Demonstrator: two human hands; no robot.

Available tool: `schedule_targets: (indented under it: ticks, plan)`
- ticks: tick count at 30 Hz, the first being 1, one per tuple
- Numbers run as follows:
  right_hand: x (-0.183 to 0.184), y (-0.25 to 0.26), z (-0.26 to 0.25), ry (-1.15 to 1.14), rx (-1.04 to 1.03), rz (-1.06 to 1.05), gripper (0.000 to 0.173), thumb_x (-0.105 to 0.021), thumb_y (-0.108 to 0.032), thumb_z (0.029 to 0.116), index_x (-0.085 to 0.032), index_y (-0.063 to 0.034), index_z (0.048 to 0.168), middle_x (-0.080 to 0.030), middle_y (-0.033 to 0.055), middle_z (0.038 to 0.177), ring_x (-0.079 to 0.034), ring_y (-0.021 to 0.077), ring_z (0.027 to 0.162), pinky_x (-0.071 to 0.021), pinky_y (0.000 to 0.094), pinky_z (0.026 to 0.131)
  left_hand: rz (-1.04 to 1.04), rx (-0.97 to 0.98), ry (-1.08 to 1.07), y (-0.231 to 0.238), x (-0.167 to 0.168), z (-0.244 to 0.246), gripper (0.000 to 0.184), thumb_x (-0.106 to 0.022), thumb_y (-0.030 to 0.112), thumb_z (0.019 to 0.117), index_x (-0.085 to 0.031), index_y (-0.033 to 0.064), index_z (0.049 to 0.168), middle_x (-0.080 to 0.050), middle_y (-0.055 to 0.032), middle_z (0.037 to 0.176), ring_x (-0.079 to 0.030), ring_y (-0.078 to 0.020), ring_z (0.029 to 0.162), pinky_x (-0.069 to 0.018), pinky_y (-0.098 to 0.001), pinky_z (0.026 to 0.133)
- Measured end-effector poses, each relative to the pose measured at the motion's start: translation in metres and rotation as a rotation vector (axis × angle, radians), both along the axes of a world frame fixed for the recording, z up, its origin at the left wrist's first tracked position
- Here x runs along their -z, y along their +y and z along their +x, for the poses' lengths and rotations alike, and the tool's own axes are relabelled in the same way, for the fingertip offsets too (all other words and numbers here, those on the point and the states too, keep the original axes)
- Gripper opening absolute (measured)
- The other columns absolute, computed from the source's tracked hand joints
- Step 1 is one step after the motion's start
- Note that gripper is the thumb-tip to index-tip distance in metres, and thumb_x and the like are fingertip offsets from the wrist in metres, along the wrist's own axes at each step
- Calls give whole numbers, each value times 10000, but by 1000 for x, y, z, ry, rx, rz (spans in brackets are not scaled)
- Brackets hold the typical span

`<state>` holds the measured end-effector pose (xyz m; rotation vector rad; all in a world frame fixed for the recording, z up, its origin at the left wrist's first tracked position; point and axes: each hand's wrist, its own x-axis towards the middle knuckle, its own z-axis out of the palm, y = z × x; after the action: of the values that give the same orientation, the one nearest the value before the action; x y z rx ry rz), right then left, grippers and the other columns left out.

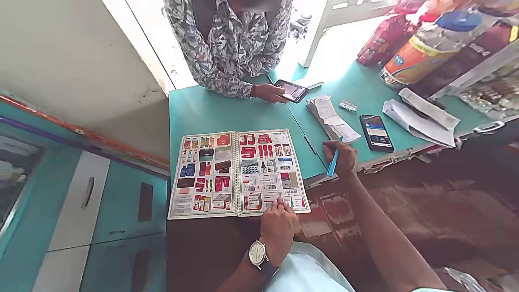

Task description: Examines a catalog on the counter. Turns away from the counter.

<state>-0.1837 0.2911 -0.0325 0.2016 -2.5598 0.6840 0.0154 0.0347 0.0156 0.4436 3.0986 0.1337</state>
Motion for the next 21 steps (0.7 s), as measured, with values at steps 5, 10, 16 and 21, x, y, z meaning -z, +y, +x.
schedule_targets:
  ticks: [5,10,16,21]
  plan:
    - [1,0,2,1,16,10,313,-571,-260,979,-750,-32,1097,-747,210,1014,-721,421,940,-539,626,809,-5,14,-151,-1,-9,-3,328,-509,34,989,-687,-24,1258,-705,-203,1246,-740,-326,1008,-599,-429,749]
    - [1,-1,1,9,13,17,314,-571,-260,976,-754,-35,1096,-747,208,1022,-719,427,938,-534,631,803,7,6,-74,-3,-5,-2,312,-534,36,977,-714,-5,1229,-724,-178,1223,-747,-301,1014,-608,-405,743]
    - [6,3,-1,39,8,16,311,-584,-262,965,-753,-39,1102,-743,215,1033,-716,427,947,-533,638,805,63,-3,2,-4,3,1,300,-576,45,952,-735,16,1205,-731,-158,1219,-747,-283,1034,-612,-399,738]
    - [0,-2,1,-53,50,11,269,-609,-226,968,-752,-50,1111,-736,213,1084,-699,446,997,-516,663,824,154,-22,-211,-11,-1,-1,384,-508,25,993,-652,31,1348,-667,-150,1348,-704,-305,1139,-607,-451,782]
